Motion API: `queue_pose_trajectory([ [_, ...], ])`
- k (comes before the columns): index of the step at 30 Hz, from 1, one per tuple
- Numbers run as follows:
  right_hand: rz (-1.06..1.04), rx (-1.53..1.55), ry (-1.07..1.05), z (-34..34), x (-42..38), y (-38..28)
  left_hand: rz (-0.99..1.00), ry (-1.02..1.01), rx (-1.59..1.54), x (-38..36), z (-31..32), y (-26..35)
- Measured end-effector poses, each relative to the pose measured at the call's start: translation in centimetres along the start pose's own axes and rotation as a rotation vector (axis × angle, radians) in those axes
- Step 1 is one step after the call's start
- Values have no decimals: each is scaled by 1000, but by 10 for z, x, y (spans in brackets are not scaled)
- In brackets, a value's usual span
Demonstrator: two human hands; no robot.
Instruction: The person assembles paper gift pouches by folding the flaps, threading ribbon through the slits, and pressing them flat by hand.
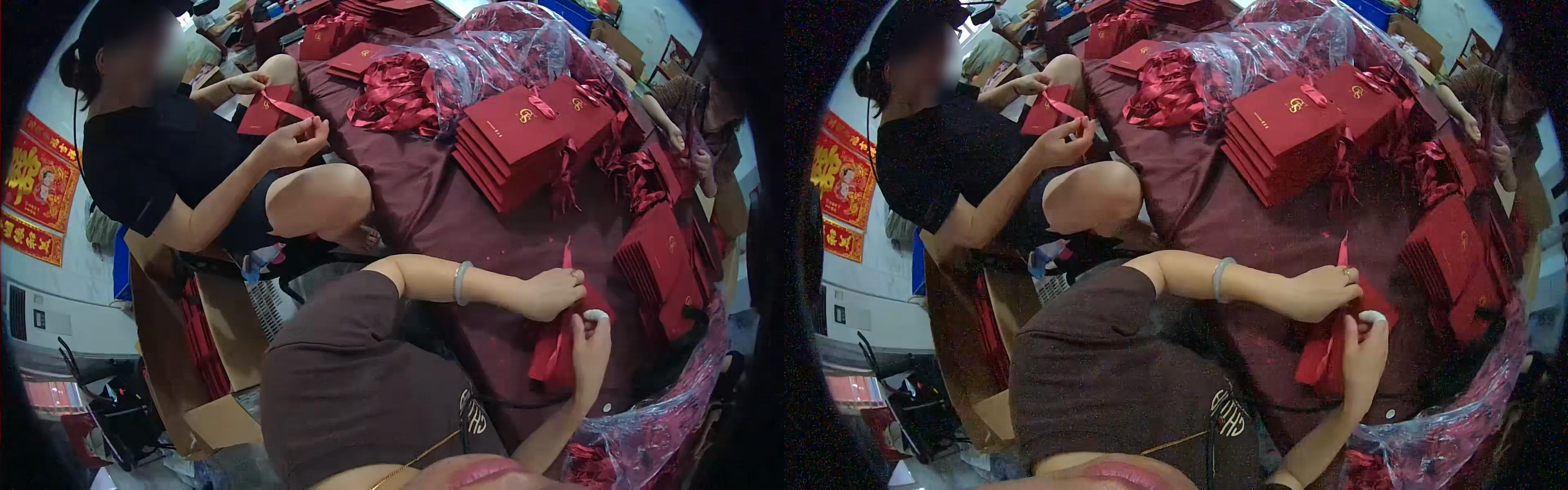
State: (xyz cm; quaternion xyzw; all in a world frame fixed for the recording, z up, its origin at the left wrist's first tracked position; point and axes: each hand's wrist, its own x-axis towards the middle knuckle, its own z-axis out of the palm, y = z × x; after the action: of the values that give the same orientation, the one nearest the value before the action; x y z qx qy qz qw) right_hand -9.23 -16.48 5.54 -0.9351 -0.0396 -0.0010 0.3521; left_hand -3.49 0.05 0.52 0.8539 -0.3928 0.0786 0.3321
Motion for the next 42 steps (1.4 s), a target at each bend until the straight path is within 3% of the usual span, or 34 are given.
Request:
queue_pose_trajectory([
  [2, 46, -137, -124, 3, -5, -13, -52, 55, -153, 3, 13, -10],
  [4, 32, -218, -108, 15, -2, -10, -24, -136, -137, 5, 16, -16],
  [5, 16, -295, -84, 21, -1, -7, -90, -135, -208, 5, 19, -18],
  [10, 27, -201, -55, 14, -5, -6, -56, -176, -283, 6, -1, -12],
  [12, -30, 2, -14, 14, -9, 1, -52, -202, -359, 7, -2, -12],
  [13, 134, 366, -41, 15, -11, 1, -16, -165, -415, 8, -2, -15],
  [15, 240, 467, -24, 0, -19, -9, -27, -202, -271, 13, -12, -15],
  [16, 288, 508, -28, -10, -27, -13, -9, -53, -244, 9, -9, -22],
  [18, 379, 550, 4, -30, -48, -21, -21, -33, -237, 11, -8, -31],
  [19, 411, 555, 35, -40, -60, -20, -135, -121, -282, 13, -20, -25],
  [23, 497, 587, 162, -65, -105, 6, -166, -161, -397, 9, -30, -12],
  [28, 281, 659, 483, -28, -103, 27, -103, -143, -420, 6, -26, -8],
  [29, 204, 648, 546, -24, -101, 28, -192, -147, -511, 8, -25, -8],
  [33, 77, 1096, 309, -21, -90, 26, -132, -82, -329, 25, -24, 2],
  [36, 81, 1334, 184, -22, -81, 15, -152, -185, -208, 36, -22, 8],
  [39, 26, 1302, 182, -27, -83, 4, -235, -293, -382, 43, -17, 2],
  [42, -124, 1120, 295, -27, -86, 20, -413, -339, -901, 36, -11, -4],
])
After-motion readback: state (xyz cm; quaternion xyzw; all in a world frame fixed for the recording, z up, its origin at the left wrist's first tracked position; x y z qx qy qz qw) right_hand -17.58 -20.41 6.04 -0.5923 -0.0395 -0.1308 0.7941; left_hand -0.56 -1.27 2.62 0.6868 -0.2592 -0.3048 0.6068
